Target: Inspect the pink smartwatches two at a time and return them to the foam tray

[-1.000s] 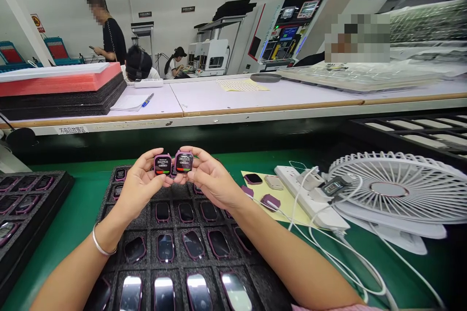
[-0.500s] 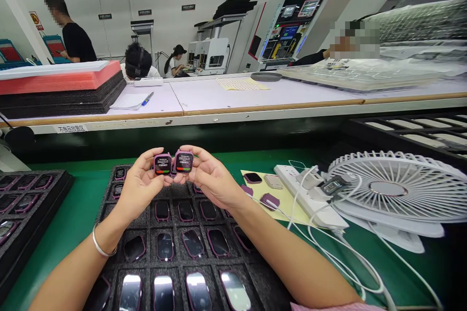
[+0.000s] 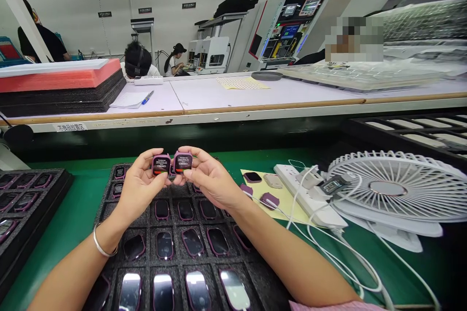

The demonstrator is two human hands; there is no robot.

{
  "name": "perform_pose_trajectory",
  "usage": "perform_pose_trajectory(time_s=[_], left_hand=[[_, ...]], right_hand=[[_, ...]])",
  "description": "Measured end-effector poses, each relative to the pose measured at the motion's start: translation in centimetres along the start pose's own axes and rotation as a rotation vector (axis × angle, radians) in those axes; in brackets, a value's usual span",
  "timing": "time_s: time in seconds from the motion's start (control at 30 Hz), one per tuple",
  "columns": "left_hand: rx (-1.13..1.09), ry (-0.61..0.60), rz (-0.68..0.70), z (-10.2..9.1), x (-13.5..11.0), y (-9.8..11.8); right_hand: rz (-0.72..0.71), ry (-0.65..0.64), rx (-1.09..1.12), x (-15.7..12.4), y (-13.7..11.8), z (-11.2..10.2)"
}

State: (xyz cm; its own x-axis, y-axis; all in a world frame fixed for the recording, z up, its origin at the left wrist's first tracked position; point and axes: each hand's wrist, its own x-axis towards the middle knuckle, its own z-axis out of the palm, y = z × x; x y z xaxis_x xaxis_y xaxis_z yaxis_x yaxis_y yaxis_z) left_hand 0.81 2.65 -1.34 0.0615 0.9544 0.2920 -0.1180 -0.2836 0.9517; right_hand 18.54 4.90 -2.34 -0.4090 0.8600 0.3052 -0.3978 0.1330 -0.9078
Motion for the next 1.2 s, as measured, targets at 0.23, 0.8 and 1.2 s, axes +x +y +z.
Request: perform_pose_trajectory(time_s=[0.23, 0.8, 1.2], left_hand=[[-0.064, -0.063, -0.014, -0.4, -0.1, -0.2], [-0.070, -0.077, -0.068, -0.4, -0.2, -0.2], [-0.109, -0.045, -0.089, -0.4, 1.9, 1.3]], right_hand=[[-0.019, 0.029, 0.005, 0.0, -0.1, 0.0], [-0.029, 0.060, 0.013, 0.1, 0.0, -0.1], [-0.021, 0.059, 0.075, 2.5, -0.6, -0.3]])
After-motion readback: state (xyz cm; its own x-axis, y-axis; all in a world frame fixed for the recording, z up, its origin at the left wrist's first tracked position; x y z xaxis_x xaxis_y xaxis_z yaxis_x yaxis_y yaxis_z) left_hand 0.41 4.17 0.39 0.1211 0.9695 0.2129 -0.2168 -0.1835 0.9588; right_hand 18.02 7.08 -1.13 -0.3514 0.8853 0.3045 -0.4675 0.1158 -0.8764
